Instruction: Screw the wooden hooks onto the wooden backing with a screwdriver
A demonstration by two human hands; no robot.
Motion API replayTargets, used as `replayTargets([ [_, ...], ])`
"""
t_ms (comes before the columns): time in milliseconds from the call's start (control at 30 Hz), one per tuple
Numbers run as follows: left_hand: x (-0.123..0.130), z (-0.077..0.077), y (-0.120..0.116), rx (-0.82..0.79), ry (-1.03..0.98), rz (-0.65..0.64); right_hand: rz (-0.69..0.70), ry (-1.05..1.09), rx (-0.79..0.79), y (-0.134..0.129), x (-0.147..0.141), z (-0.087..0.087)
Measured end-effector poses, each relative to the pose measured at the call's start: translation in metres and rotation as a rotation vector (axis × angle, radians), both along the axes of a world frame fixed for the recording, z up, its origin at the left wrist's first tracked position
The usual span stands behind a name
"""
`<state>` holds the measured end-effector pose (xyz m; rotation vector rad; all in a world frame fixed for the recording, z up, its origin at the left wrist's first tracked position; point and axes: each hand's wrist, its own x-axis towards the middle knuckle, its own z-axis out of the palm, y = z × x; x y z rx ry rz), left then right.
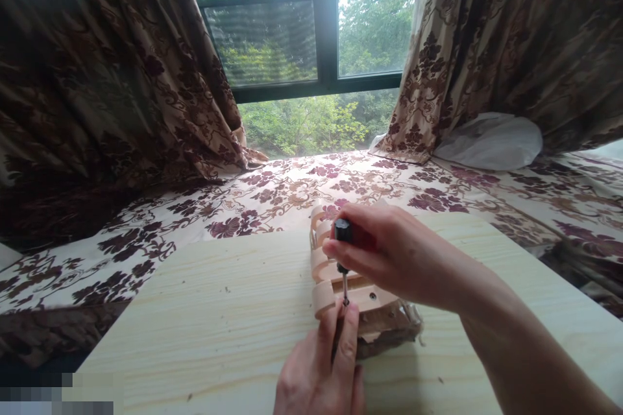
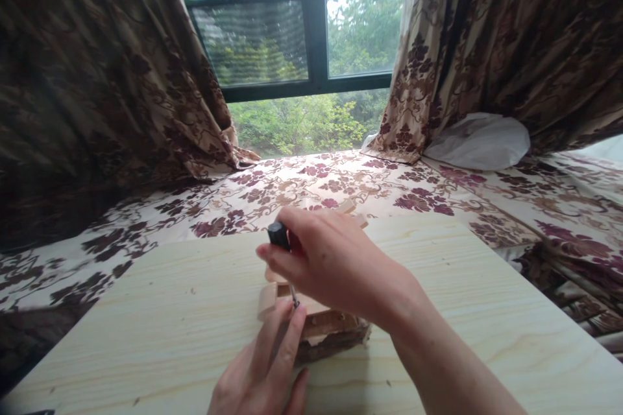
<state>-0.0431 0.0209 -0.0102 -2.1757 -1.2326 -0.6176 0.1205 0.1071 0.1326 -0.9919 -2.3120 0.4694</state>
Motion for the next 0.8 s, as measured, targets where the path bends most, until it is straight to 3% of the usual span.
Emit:
replayTargets([
  [133,0.001,0.000,0.000,0.000,0.005,0.005,0.093,0.019,-0.009,-0.003,0.000,0.001],
  [433,0.001,0.000,0.000,-0.003,-0.006,-0.002,-0.003,0.042,-0.043,0.005,-0.004,-0.001],
  [667,0.001,-0.001,0.000,-0.007,0.002,-0.010,0.131,0.053,-0.108,0.001,0.002,0.000],
  [800,0.006,-0.004,0.000,0.012,-0.078,0.015,0.051,0.079,-0.101,0.007,0.001,-0.003],
])
